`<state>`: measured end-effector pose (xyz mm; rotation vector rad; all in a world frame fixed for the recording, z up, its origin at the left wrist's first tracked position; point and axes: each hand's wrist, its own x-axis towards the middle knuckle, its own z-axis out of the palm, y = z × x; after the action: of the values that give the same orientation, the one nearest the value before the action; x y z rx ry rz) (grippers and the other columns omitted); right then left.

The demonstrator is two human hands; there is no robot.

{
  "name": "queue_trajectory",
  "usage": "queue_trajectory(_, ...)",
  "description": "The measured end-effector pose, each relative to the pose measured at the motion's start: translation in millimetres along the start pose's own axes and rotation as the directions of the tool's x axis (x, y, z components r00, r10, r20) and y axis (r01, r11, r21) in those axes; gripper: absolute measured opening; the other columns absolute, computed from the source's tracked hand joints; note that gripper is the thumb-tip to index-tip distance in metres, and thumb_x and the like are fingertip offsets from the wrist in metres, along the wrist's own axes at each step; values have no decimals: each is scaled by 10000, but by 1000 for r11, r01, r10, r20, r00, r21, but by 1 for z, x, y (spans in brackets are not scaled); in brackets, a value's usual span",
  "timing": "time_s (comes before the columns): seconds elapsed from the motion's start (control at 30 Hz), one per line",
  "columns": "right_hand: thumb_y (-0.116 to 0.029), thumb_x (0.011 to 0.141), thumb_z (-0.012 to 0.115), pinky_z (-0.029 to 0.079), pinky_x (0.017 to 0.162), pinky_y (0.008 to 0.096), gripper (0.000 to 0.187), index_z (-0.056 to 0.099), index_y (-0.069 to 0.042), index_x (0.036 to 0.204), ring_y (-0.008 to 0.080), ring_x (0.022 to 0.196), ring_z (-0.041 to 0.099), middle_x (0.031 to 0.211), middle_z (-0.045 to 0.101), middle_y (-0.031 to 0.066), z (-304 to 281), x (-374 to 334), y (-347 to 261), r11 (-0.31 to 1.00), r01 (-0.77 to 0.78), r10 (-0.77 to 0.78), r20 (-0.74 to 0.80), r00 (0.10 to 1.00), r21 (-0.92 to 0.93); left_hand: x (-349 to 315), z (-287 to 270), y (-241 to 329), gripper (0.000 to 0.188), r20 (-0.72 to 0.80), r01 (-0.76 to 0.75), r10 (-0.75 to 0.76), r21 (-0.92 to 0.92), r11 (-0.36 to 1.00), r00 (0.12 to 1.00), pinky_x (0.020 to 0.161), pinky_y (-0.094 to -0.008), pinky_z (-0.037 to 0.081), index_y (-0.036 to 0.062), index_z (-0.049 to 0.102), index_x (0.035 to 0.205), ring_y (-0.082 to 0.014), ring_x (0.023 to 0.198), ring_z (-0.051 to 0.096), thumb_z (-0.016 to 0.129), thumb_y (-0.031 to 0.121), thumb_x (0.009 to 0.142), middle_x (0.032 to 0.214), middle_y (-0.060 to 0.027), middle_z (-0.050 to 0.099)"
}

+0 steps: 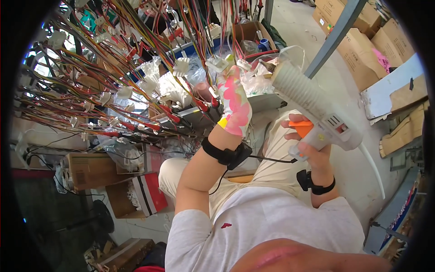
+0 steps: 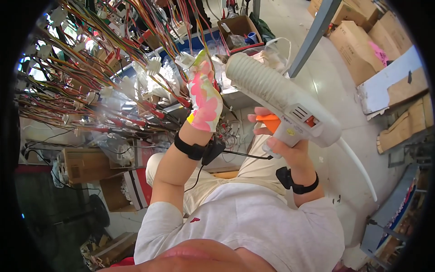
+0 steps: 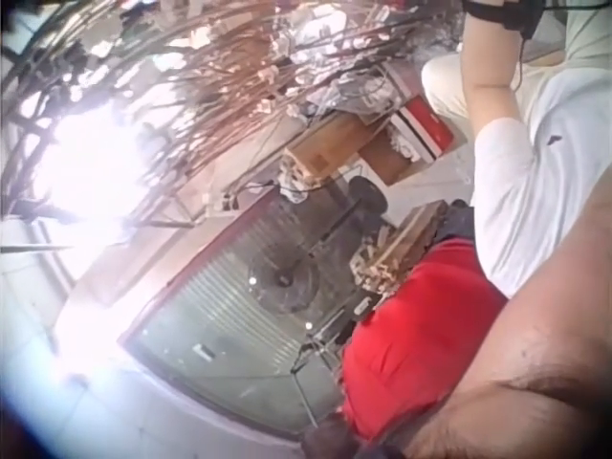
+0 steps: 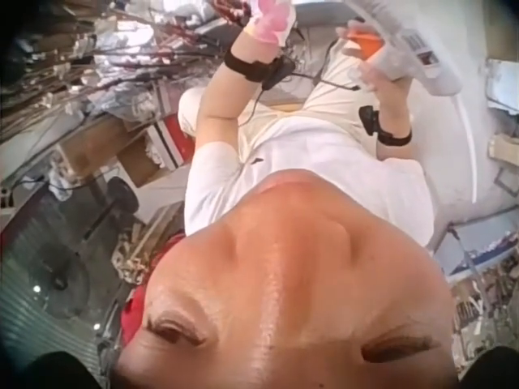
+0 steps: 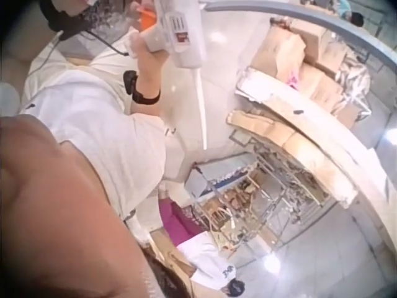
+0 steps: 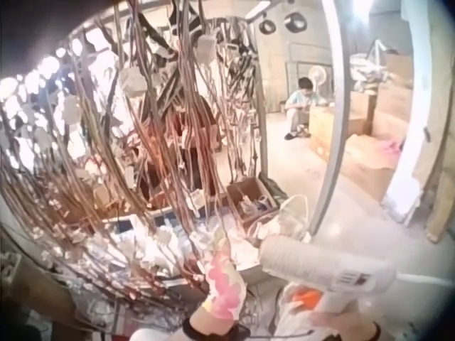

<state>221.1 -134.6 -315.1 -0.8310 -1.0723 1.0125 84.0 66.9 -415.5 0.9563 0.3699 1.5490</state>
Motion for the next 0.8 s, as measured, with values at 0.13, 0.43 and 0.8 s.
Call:
queue_trajectory(0.13,-71,764,658,569,823,391,620,432,51,1328,391,1107,590,1240,554,230,-8,-2,0,1000,16,-16,-20,1000,3,-6,33,11,466,-175,105,-68,215,971,982,1097,-309,289,51,390,1378,-152,1285,432,503,262,978,1392,-49,460)
queue_trajectory(0.43,-77,758,668,573,810,389,606,455,16,1317,389,1104,594,1230,560,226,-8,0,3,999,28,-27,-28,999,36,9,45,11,639,-13,77,-79,-113,991,997,1068,-339,336,89,258,1471,-184,1297,419,559,297,947,1466,-91,376)
queue_trajectory(0.8,-99,762,683,578,790,384,586,476,11,1300,380,1085,606,1217,569,220,-5,4,-4,999,48,-47,-23,999,19,52,57,11,485,41,57,-44,-439,897,998,867,-306,466,167,406,1393,-195,1035,580,555,278,945,1246,-56,558)
